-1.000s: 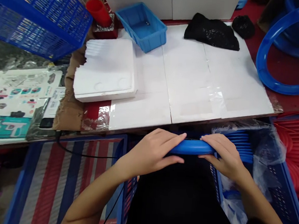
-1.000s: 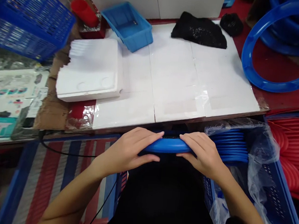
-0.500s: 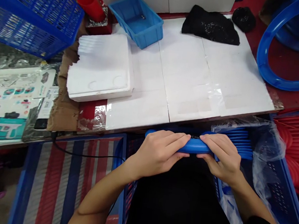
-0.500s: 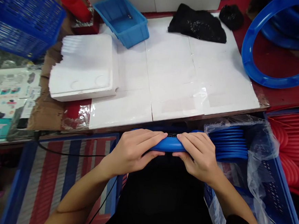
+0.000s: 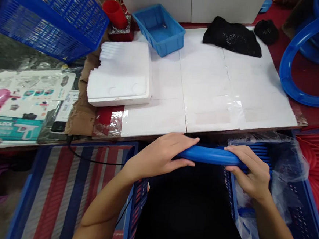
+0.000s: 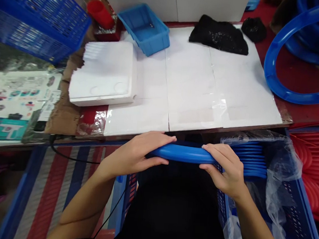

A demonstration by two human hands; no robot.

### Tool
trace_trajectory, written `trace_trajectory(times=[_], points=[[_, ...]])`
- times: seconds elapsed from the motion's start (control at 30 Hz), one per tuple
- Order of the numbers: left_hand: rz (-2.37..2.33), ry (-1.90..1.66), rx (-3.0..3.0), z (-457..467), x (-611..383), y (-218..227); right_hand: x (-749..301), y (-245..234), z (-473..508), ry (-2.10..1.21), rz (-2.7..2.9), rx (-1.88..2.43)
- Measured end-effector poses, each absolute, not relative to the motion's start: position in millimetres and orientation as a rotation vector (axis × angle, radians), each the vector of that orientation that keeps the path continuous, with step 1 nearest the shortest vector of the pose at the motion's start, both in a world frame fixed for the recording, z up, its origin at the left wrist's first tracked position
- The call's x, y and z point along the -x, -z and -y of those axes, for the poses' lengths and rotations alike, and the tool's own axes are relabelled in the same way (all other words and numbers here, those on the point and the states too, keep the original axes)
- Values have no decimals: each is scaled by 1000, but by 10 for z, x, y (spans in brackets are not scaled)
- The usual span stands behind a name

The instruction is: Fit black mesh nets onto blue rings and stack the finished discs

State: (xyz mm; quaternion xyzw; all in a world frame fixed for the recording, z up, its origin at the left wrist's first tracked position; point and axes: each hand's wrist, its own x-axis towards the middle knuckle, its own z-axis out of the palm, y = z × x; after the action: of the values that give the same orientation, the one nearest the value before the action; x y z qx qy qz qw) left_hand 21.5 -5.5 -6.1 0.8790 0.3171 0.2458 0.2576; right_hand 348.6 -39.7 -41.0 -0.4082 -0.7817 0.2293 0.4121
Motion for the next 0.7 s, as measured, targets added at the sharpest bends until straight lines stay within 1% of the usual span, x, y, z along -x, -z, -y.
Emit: trace_trajectory(times=[0.1, 0.37, 0.47, 0.57, 0.63, 0.7], points=[[-843, -712, -2323, 79, -217, 80, -3505, 434, 405, -595, 1949, 1030], [-846, -851, -2100, 133, -230, 83, -3488, 323, 366, -469, 2026, 985], [-790, -916, -1962, 67, -78, 248, -3622, 350, 306, -409, 2064, 959], [-715, -980, -1843, -16, 141, 484, -3804, 500, 236, -540, 2014, 991], [-723, -924, -1811, -56, 269, 567, -3878, 605, 211, -587, 2011, 1002], [-808, -770, -1831, -68, 320, 526, -3877, 648, 209, -537, 2045, 1016]])
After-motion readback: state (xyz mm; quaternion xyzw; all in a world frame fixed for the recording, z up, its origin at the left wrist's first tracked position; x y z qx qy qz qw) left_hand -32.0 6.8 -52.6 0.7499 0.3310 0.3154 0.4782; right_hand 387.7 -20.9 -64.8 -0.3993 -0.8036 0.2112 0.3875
